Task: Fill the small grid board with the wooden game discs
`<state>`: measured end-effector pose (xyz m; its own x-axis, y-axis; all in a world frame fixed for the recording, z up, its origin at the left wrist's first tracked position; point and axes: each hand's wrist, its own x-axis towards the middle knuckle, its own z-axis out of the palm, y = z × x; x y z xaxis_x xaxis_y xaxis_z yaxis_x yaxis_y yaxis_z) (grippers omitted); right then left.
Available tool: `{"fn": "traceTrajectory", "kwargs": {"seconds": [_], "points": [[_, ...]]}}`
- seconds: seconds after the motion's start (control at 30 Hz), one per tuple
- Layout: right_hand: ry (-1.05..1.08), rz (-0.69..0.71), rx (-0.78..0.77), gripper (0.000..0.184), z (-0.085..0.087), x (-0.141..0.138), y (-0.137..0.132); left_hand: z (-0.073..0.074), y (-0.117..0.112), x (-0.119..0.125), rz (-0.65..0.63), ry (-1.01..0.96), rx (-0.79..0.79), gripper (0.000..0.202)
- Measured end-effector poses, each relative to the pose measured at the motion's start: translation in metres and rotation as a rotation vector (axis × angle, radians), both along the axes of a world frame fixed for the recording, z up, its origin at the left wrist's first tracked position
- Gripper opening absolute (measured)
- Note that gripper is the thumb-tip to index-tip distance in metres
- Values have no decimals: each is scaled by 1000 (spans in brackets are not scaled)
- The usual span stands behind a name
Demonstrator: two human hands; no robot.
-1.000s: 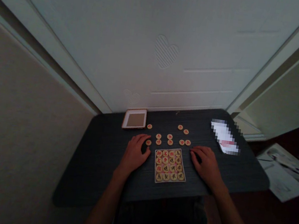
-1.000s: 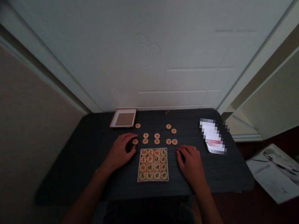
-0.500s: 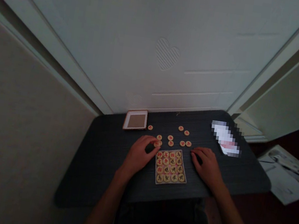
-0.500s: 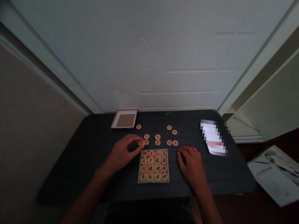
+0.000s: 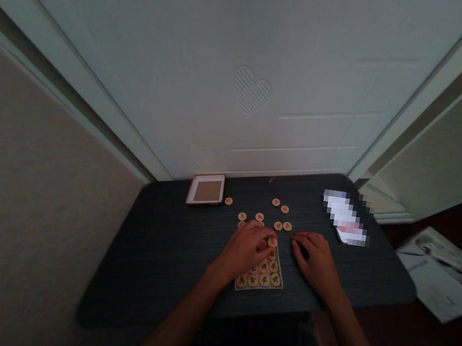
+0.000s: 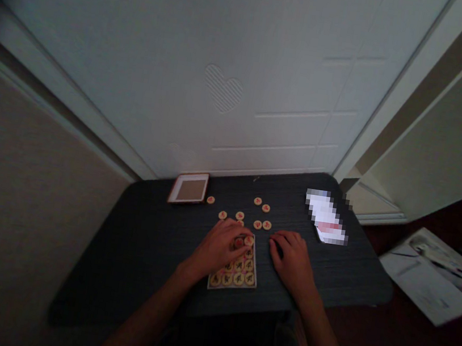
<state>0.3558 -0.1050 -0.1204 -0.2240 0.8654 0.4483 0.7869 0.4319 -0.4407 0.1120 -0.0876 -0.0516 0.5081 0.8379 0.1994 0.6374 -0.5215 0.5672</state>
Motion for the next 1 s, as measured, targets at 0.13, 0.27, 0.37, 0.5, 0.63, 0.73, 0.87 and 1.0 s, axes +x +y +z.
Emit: {"fn": "traceTrajectory", "kwargs": {"seconds": [0.13, 0.27, 0.37, 0.5, 0.63, 0.73, 0.87, 1.0], "points": [[-4, -1, -10, 20, -1, 0, 1, -5, 0, 0, -3, 24, 5, 27], [-4, 1, -24, 19, 1, 0, 1, -4, -2, -1, -5, 38, 18, 29], [27, 4, -26, 20, 4, 1, -1, -2, -4, -8, 1, 7, 22, 27], [120, 52, -4, 20, 13, -3, -5, -6, -9, -29, 116, -99, 12, 19], [145, 165, 14, 19, 23, -15, -14, -22, -16, -53, 262, -217, -7, 18], [99, 248, 10, 22, 29, -28, -21, -35, -21, -64, 330, -262, -41, 18], [11, 346, -7, 33, 34, -44, -24, -43, -25, -66, 363, -321, -59, 18], [-45, 343, -47, 36, 35, -50, -21, -45, -26, -64, 372, -361, -47, 17]]}}
